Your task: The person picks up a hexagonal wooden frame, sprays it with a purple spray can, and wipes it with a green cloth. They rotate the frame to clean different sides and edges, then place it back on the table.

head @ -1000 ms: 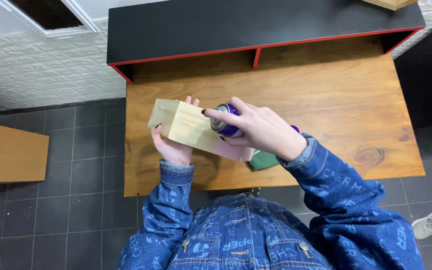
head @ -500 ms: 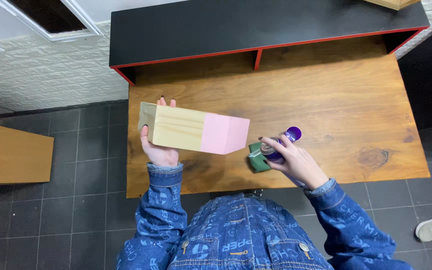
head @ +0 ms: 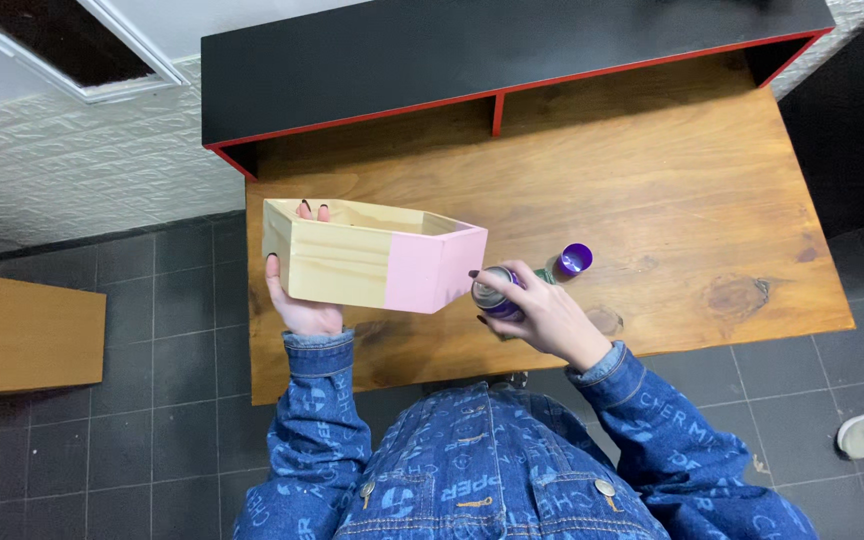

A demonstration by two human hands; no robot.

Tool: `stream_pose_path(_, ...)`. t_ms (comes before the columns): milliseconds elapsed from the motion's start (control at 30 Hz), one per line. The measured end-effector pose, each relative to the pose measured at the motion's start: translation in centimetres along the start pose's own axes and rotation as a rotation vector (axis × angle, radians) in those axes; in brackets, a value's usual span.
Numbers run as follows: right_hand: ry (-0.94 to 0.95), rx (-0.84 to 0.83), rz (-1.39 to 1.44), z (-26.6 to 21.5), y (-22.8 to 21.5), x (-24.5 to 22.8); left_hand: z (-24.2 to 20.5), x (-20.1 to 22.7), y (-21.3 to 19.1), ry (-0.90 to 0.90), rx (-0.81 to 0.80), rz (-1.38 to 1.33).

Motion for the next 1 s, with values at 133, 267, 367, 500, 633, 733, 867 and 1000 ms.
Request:
stream_pose_path(133, 0.075, -0.047, -0.006, -1.2, 1.0, 2.8, 0.0, 1.1, -1.0, 0.005, 0.003, 0.009)
stream_pose_path(267, 0.175, -0.088, -0.074, -2.3, 0.8, 4.8, -0.5, 1.8, -1.3, 0.022, 0.009, 0.018)
stream_pose_path(367, 0.21, -0.097, -0.096, -2.4, 1.1, 5.1, -0.6, 0.9, -0.7, -0.035, 0.004, 0.063)
stream_pose_path(500, 0.164, -0.044, -0.045, -1.7, 2.2, 3.9, -0.6, -0.5, -0.5, -0.053, 0.069, 0.151)
stream_pose_path(633, 0.152, 0.002, 0.002, -1.8, 2.3, 3.4, -0.8, -2.7, 0.9, -0.169, 0.123, 0.298)
stream_pose_path(733, 0.174, 0.042, 0.02, -2.4, 1.7, 3.4, -1.6, -4.9, 3.3, -0.193, 0.227, 0.437)
stream_pose_path(867, 0.201, 0.049, 0.001, -3.7, 2.0, 5.6, -0.7, -5.5, 2.2, -0.31, 0.179, 0.447)
stream_pose_path(1000, 0.271, 0.048, 0.028, -4.4, 1.8, 6.5, -2.2, -6.8, 2.7, -0.376, 0.311, 0.697)
Point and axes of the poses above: each hand's wrist, its own z-axis towards the middle knuckle, its own y-axis out of the palm, x = y × z, the point moved 10 cm from there along z, towards the middle knuckle, and after that the axes turned 2 degrees about x, right-handed, at the moved point
